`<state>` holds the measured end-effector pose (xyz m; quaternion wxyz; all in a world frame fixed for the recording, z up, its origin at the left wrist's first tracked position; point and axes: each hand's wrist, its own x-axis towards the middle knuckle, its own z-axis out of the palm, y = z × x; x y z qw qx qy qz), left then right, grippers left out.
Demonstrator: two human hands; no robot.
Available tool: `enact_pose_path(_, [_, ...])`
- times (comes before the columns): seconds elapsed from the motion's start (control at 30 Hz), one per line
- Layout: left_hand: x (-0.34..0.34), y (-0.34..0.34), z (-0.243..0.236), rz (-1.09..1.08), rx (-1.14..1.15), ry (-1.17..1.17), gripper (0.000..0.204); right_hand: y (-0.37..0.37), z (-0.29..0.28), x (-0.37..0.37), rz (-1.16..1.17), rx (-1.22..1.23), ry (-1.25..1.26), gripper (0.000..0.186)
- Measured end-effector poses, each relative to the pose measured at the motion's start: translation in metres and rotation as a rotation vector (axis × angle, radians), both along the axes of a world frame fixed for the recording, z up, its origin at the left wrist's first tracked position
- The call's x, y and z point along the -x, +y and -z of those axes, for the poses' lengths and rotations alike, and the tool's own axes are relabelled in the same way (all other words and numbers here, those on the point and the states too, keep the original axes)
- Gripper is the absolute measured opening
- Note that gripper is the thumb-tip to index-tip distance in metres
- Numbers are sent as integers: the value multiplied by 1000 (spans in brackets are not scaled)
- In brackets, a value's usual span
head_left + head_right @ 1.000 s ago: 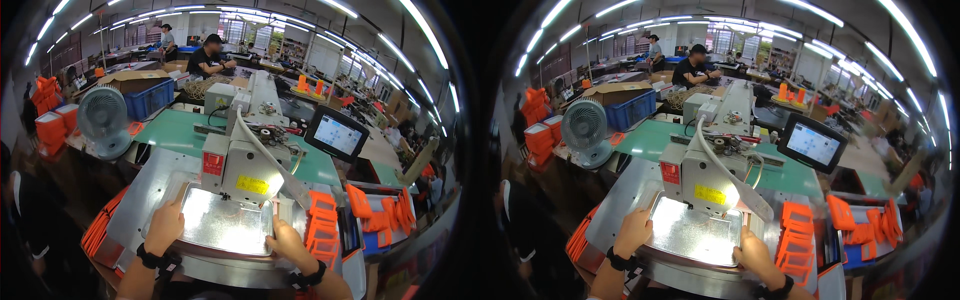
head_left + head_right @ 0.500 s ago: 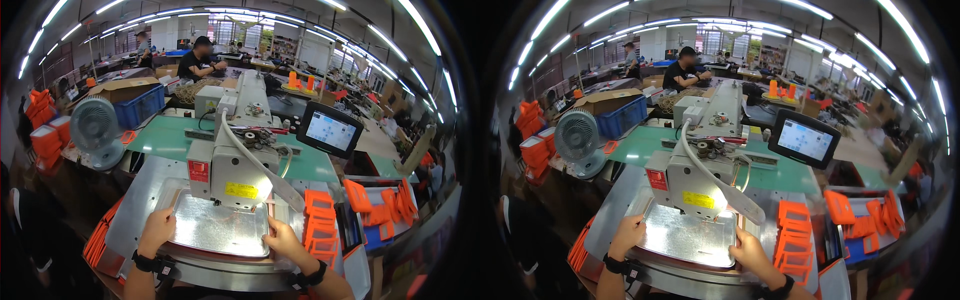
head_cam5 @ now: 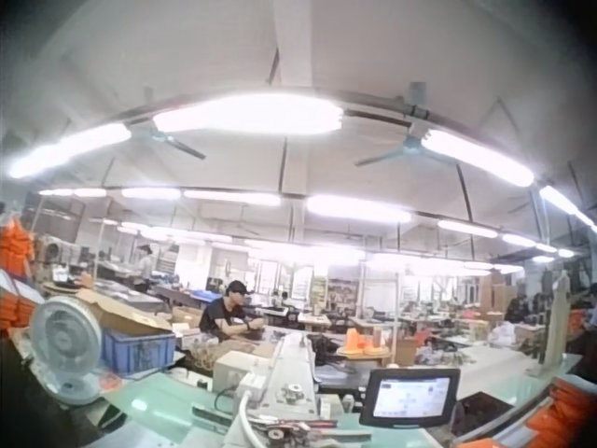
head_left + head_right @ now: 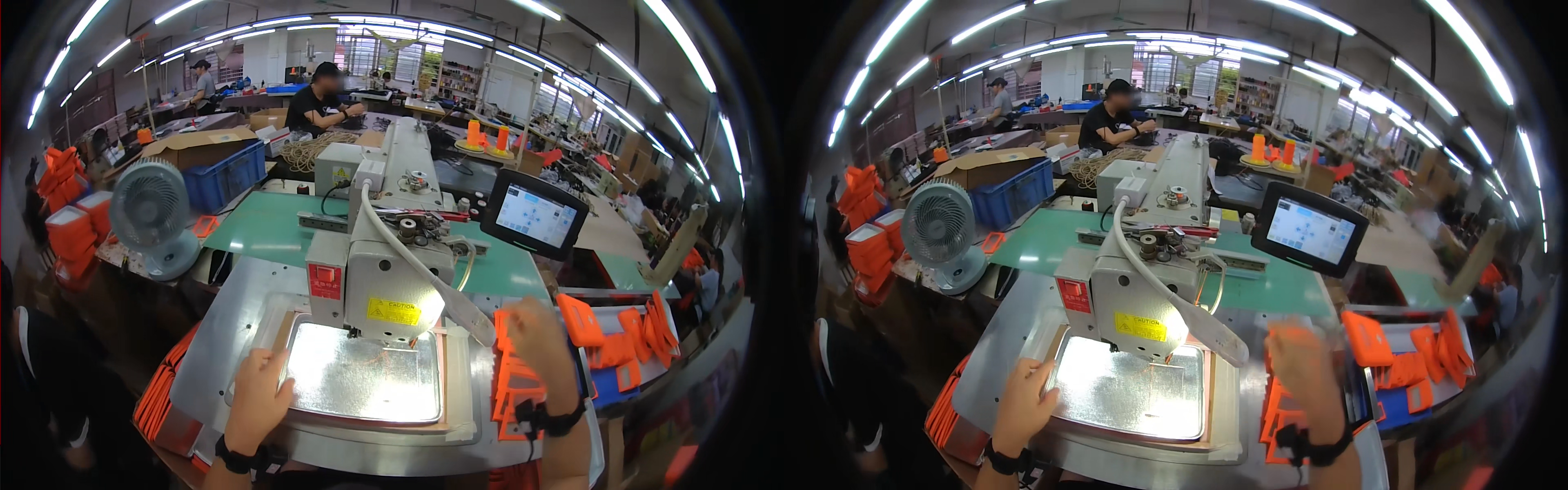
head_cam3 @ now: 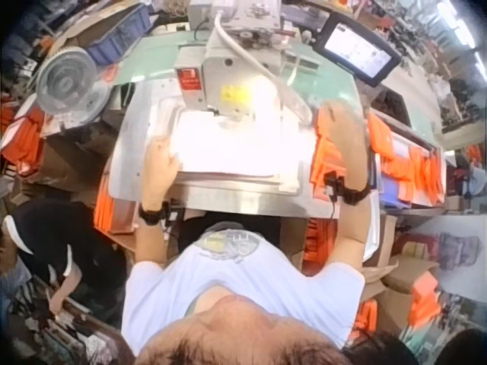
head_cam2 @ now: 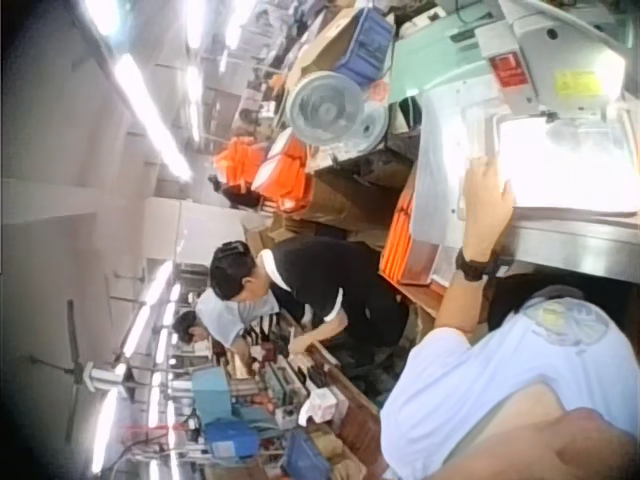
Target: Operating an industrial sewing machine to assemble orange pouch panels by placing them in a template and activating the automated sewing cycle.
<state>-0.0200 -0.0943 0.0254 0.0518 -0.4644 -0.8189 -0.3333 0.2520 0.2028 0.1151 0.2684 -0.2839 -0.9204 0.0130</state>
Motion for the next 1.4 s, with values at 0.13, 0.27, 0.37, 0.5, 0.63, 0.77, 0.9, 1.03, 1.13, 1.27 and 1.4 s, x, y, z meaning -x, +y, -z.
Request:
enact_pose_path(0.13, [-29, -4, -6, 362, 65, 78, 31, -8, -96, 76, -272, -41, 319, 12])
enact_pose_path(0.27, [-47, 12, -3, 498, 204, 86, 18, 19, -123, 137, -472, 36, 34, 21])
enact_pose_path(0.37, [-44, 16, 15, 497, 155, 108, 12, 27, -121, 161, -424, 143, -89, 21])
enact_pose_path(0.5, [-41, 22, 27, 480, -36, 121, 10, 32, -116, 164, -409, 200, -60, 25])
enact_pose_path(0.63, [-40, 24, 17, 458, -110, 74, 9, 37, -120, 106, -367, 90, 258, 23])
enact_pose_path(0.77, [-37, 23, 24, 419, -88, 57, 10, -44, -87, 13, -310, 532, 383, 15])
enact_pose_path(0.9, [-40, 24, 25, 397, -103, 24, 9, -138, -20, -40, -259, 854, -14, 11])
enact_pose_path(1.03, [-44, 27, 20, 378, -49, 23, 6, -178, 54, -28, -29, 765, -44, 23])
enact_pose_path(1.13, [-39, 27, 22, 388, -93, 35, 6, -187, 89, -13, -17, 524, 113, 31])
enact_pose_path(1.27, [-34, 31, 22, 394, -146, 45, 9, -194, 95, -5, -43, 480, 46, 30])
enact_pose_path(1.4, [-31, 32, 23, 381, -175, 89, 13, -191, 103, 6, -59, 423, 79, 23])
